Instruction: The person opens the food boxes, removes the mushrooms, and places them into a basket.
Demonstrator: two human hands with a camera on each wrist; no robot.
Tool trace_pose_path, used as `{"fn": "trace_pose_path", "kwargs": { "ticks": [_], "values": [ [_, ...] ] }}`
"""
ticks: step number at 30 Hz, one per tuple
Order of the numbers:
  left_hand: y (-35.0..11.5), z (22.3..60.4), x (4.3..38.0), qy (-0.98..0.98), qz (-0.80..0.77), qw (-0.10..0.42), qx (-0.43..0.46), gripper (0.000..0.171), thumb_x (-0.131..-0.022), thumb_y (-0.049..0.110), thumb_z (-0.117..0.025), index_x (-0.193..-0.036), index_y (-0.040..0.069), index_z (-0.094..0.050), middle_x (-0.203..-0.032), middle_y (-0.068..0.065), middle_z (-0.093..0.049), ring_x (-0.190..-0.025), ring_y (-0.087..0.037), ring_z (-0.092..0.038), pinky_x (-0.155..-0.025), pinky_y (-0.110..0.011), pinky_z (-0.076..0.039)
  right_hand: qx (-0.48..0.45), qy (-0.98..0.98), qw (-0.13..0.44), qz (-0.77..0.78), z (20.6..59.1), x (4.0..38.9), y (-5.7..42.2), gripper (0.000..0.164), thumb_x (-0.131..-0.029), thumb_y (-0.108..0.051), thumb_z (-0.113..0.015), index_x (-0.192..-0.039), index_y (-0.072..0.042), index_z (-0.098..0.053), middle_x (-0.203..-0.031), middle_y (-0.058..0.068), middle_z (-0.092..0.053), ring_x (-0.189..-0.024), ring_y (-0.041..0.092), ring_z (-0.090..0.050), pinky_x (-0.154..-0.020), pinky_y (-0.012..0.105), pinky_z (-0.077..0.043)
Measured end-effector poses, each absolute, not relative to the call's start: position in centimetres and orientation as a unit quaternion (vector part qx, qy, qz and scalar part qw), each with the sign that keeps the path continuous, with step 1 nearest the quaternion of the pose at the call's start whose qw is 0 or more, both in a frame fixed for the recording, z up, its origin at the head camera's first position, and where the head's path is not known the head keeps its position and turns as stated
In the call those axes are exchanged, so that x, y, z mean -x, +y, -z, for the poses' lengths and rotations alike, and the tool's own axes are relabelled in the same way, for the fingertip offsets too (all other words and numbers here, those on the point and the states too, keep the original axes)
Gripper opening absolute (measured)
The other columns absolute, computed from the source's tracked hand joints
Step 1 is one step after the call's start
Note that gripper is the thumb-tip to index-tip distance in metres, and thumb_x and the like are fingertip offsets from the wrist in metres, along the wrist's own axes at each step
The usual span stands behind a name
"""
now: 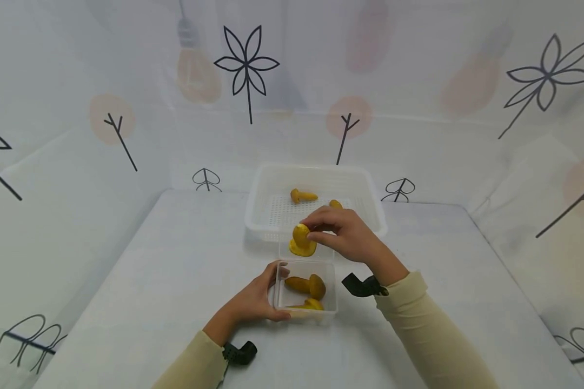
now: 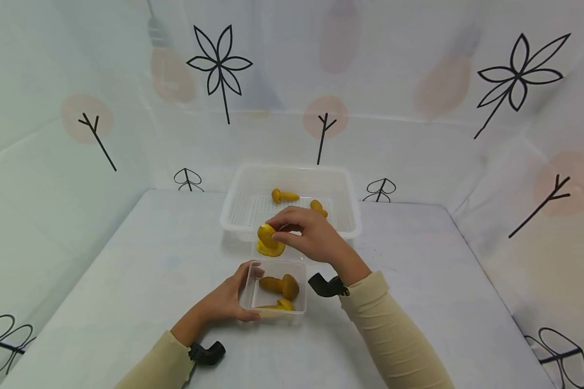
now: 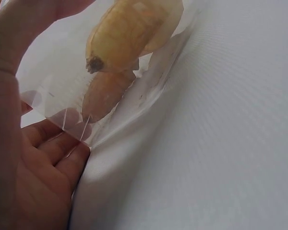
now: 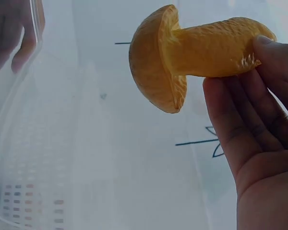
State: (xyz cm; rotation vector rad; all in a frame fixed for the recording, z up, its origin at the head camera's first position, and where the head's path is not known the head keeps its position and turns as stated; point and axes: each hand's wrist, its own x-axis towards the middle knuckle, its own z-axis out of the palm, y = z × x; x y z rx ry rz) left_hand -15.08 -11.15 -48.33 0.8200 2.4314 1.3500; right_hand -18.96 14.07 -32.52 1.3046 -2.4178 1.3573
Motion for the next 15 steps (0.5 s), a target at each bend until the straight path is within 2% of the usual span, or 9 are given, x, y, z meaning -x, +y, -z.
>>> {"fn": "trace_pose_path", "kwargs": {
  "ticks": [4,15],
  "values": [
    [-11.1,48.2,15.0,0.83,-0.468,0.124,-0.277,0.106,-0.066,0.044,-0.086,-0.147,0.019,-0.022,-0.14,-0.001,-0.047,-0.134,-0.015,-0.045,-0.113,-0.044,-0.037,-0.416,-0.789,0.055,-0.449,32.2,19.2,14.3,0.024,-0.089,-0.007,-0.068,-0.113,-0.009,-0.069,-0.108,0.003,-0.068,-0.096,0.013,-0.063,-0.082,0.025,-0.057],
    [-11.1,48.4,15.0,0.823,-0.48,0.115,-0.282,0.106,-0.065,0.04,-0.086,-0.146,0.014,-0.024,-0.141,-0.007,-0.046,-0.135,-0.015,-0.044,-0.115,-0.046,-0.033,-0.404,-0.782,0.112,-0.461,31.6,20.1,14.9,0.028,-0.087,-0.003,-0.068,-0.116,-0.005,-0.067,-0.108,0.008,-0.066,-0.095,0.015,-0.067,-0.082,0.023,-0.057]
  ]
}}
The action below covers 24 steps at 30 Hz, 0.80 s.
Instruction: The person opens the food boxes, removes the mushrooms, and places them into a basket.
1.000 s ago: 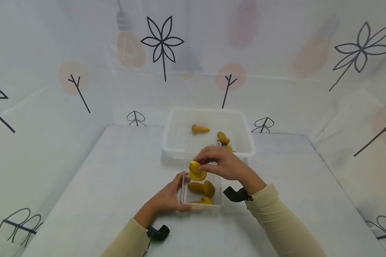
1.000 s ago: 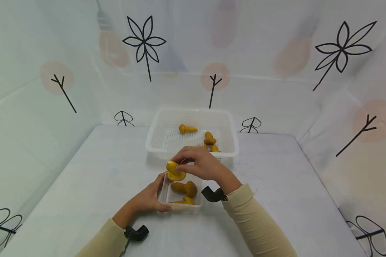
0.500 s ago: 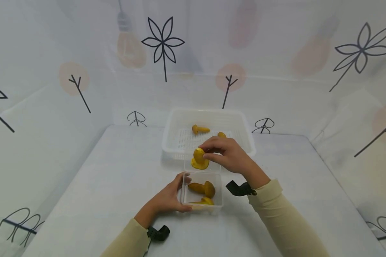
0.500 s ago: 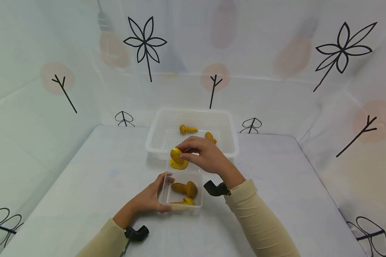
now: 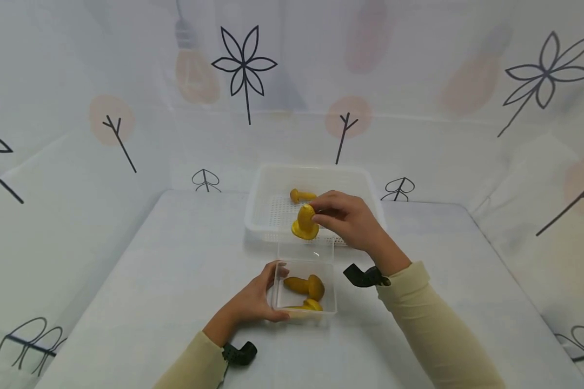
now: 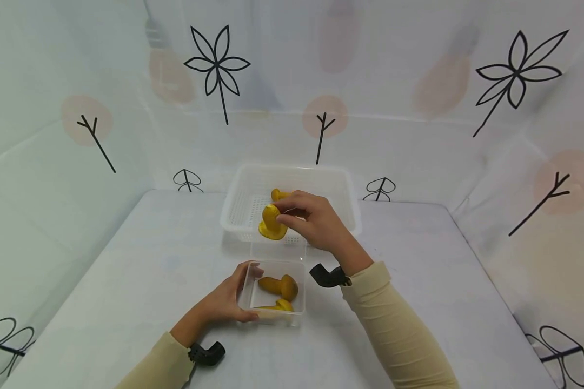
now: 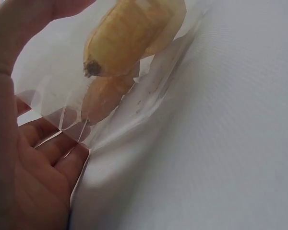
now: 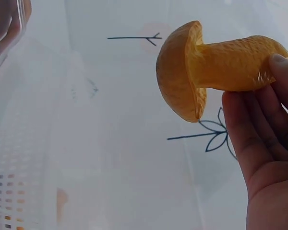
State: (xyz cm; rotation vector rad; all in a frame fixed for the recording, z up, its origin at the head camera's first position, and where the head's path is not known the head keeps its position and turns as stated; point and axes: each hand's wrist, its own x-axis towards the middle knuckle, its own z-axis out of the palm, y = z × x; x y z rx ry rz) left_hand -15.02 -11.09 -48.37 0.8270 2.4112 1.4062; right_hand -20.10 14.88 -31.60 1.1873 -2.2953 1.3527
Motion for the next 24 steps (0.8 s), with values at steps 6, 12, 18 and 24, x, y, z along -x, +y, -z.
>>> {"fn": "trace_pose_path", "kwargs": {
  "ticks": [6,12,18,24],
  "values": [
    [-11.2,48.6,15.1,0.829,-0.473,0.111,-0.277,0.107,-0.064,0.041,-0.086,-0.146,0.013,-0.024,-0.14,-0.006,-0.047,-0.135,-0.014,-0.044,-0.115,-0.045,-0.033,-0.374,-0.785,0.133,-0.476,30.8,20.3,15.1,0.028,-0.088,-0.003,-0.068,-0.116,-0.003,-0.067,-0.109,0.009,-0.066,-0.096,0.017,-0.067,-0.083,0.021,-0.056],
    [-11.4,48.3,15.0,0.833,-0.467,0.105,-0.277,0.106,-0.063,0.041,-0.086,-0.146,0.012,-0.025,-0.138,-0.005,-0.048,-0.134,-0.016,-0.045,-0.114,-0.044,-0.035,-0.337,-0.798,0.167,-0.471,30.5,21.0,15.6,0.025,-0.09,-0.008,-0.066,-0.115,-0.005,-0.068,-0.111,0.006,-0.066,-0.09,0.011,-0.065,-0.078,0.017,-0.055],
    [-11.5,48.3,14.9,0.834,-0.467,0.102,-0.277,0.106,-0.064,0.043,-0.086,-0.145,0.013,-0.025,-0.137,-0.003,-0.048,-0.133,-0.017,-0.046,-0.113,-0.046,-0.035,-0.307,-0.807,0.196,-0.465,30.4,22.1,16.3,0.025,-0.092,-0.011,-0.065,-0.116,-0.008,-0.068,-0.112,0.006,-0.066,-0.094,0.012,-0.065,-0.083,0.015,-0.054],
    [-11.5,48.5,15.1,0.837,-0.462,0.102,-0.275,0.107,-0.064,0.044,-0.086,-0.146,0.014,-0.024,-0.137,-0.002,-0.048,-0.134,-0.015,-0.045,-0.114,-0.046,-0.034,-0.258,-0.835,0.189,-0.448,30.6,23.3,17.3,0.029,-0.094,-0.021,-0.063,-0.12,-0.011,-0.066,-0.114,0.004,-0.066,-0.102,0.018,-0.065,-0.088,0.022,-0.055]
  ]
}}
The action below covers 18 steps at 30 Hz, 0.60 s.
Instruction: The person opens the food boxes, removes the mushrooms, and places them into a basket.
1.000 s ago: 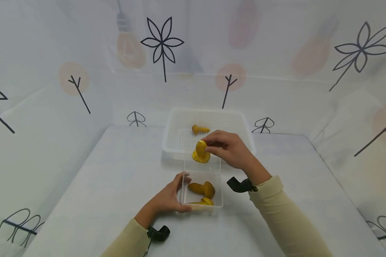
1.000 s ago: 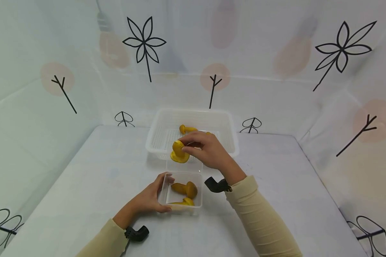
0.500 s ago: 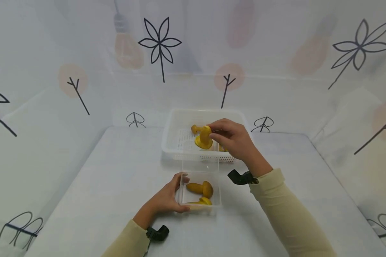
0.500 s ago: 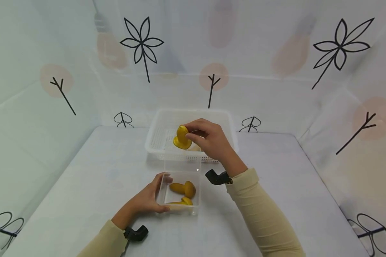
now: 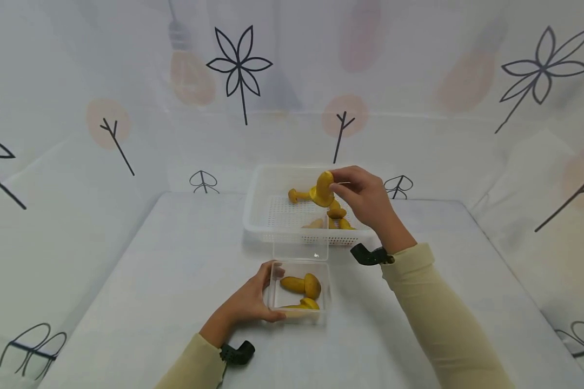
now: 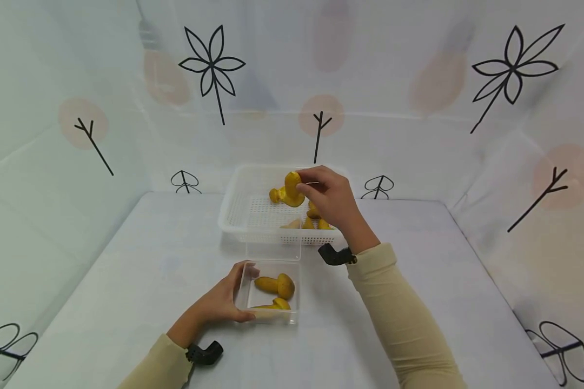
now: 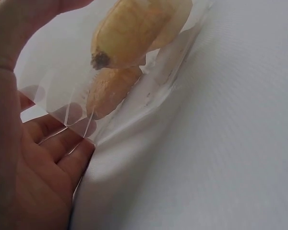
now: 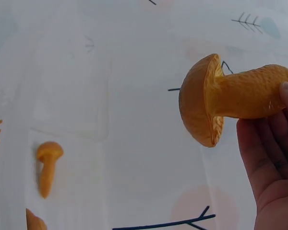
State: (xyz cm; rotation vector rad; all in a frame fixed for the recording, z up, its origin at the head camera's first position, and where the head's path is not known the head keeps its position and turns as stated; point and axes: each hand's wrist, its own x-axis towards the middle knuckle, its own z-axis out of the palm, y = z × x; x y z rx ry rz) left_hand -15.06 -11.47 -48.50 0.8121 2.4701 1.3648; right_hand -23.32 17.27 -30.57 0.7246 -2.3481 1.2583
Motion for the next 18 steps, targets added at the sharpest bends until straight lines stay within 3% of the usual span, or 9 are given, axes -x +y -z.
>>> {"fn": "trace_pose_path", "kwargs": {
  "ticks": [6,18],
  "values": [
    [-11.5,48.5,15.1,0.837,-0.459,0.106,-0.277,0.108,-0.064,0.044,-0.086,-0.147,0.014,-0.023,-0.139,-0.002,-0.047,-0.135,-0.016,-0.044,-0.115,-0.047,-0.033,-0.194,-0.864,0.153,-0.439,30.6,24.6,17.7,0.036,-0.095,-0.028,-0.061,-0.126,-0.01,-0.062,-0.121,0.009,-0.064,-0.113,0.024,-0.061,-0.097,0.039,-0.052],
    [-11.4,48.4,15.1,0.837,-0.458,0.108,-0.278,0.107,-0.065,0.045,-0.085,-0.146,0.014,-0.023,-0.139,-0.004,-0.047,-0.135,-0.017,-0.044,-0.114,-0.046,-0.035,-0.111,-0.885,0.095,-0.442,31.8,27.5,18.5,0.042,-0.097,-0.033,-0.059,-0.132,-0.011,-0.058,-0.128,0.008,-0.062,-0.12,0.026,-0.057,-0.103,0.045,-0.047]
  ]
}}
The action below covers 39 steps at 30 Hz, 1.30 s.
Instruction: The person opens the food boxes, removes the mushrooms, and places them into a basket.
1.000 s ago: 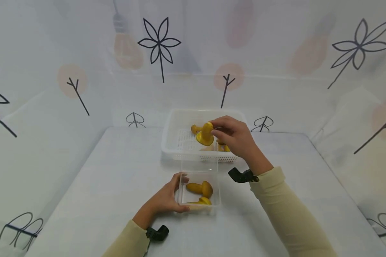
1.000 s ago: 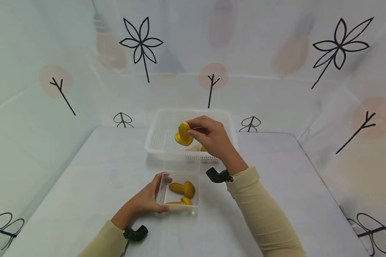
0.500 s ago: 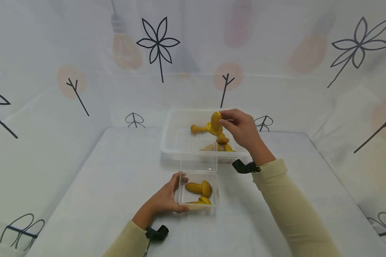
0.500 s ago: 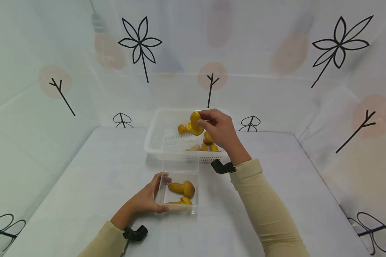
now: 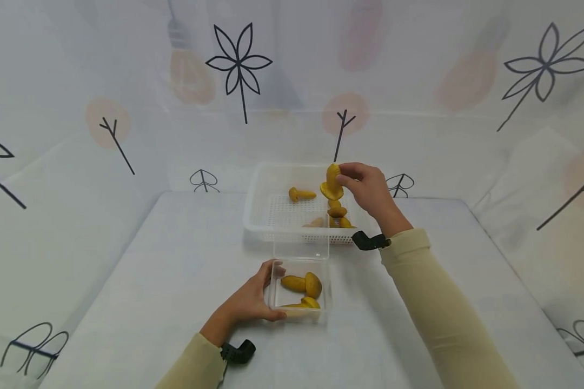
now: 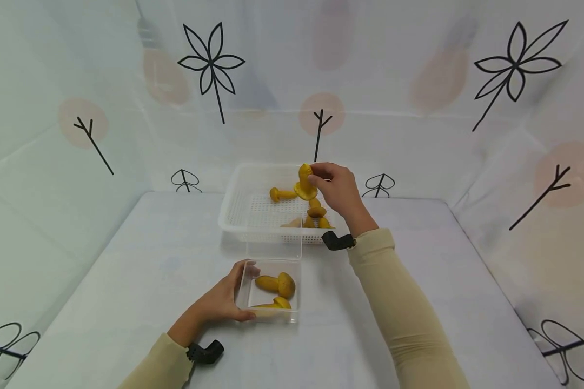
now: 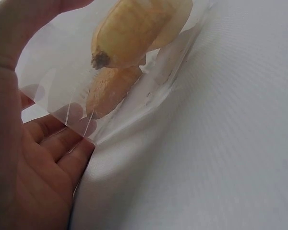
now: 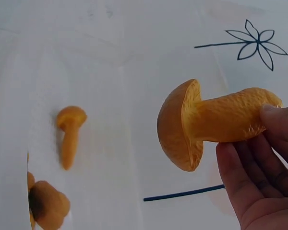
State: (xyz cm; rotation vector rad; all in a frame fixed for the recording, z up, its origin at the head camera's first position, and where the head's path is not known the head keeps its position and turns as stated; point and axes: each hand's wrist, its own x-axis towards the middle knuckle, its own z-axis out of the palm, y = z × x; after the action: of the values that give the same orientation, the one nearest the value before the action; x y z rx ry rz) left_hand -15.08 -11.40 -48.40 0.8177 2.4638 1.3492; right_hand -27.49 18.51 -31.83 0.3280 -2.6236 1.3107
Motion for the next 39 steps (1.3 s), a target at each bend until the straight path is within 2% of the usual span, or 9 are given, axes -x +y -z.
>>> {"fn": "trace_pose_path", "kwargs": {
  "ticks": [12,17,21,26,39],
  "values": [
    [-11.5,48.4,15.2,0.835,-0.463,0.114,-0.274,0.107,-0.065,0.044,-0.086,-0.146,0.015,-0.023,-0.139,-0.003,-0.046,-0.136,-0.018,-0.044,-0.115,-0.046,-0.033,-0.069,-0.855,0.014,-0.514,32.1,30.6,18.7,0.042,-0.096,-0.03,-0.059,-0.133,-0.01,-0.057,-0.128,0.009,-0.06,-0.115,0.028,-0.061,-0.108,0.048,-0.042],
    [-11.5,48.5,15.2,0.839,-0.459,0.112,-0.27,0.107,-0.064,0.045,-0.086,-0.147,0.018,-0.023,-0.139,-0.001,-0.046,-0.135,-0.013,-0.042,-0.115,-0.045,-0.034,-0.048,-0.831,-0.02,-0.553,32.5,32.1,18.7,0.045,-0.095,-0.031,-0.061,-0.134,-0.008,-0.055,-0.131,0.01,-0.057,-0.115,0.027,-0.062,-0.109,0.045,-0.043],
    [-11.6,48.7,15.3,0.839,-0.46,0.113,-0.269,0.108,-0.063,0.045,-0.086,-0.147,0.018,-0.023,-0.14,-0.001,-0.046,-0.135,-0.011,-0.042,-0.115,-0.044,-0.034,-0.023,-0.803,-0.042,-0.594,32.7,33.1,18.4,0.045,-0.095,-0.025,-0.061,-0.135,-0.004,-0.053,-0.134,0.014,-0.055,-0.116,0.028,-0.062,-0.105,0.041,-0.047],
    [-11.7,48.6,15.3,0.838,-0.461,0.113,-0.269,0.107,-0.064,0.045,-0.086,-0.146,0.018,-0.024,-0.14,-0.002,-0.046,-0.134,-0.011,-0.043,-0.113,-0.041,-0.037,-0.003,-0.774,-0.066,-0.629,32.8,33.8,17.8,0.046,-0.095,-0.018,-0.061,-0.137,-0.001,-0.051,-0.136,0.017,-0.052,-0.118,0.03,-0.06,-0.101,0.037,-0.05],
    [-11.8,48.5,15.3,0.82,-0.478,0.116,-0.292,0.108,-0.067,0.042,-0.085,-0.148,0.015,-0.02,-0.141,-0.007,-0.044,-0.129,-0.017,-0.047,-0.102,-0.029,-0.044,0.052,-0.782,-0.107,-0.612,34.7,35.4,16.9,0.045,-0.096,-0.016,-0.06,-0.136,0.001,-0.05,-0.138,0.019,-0.052,-0.121,0.031,-0.059,-0.102,0.039,-0.049]
  ]
}}
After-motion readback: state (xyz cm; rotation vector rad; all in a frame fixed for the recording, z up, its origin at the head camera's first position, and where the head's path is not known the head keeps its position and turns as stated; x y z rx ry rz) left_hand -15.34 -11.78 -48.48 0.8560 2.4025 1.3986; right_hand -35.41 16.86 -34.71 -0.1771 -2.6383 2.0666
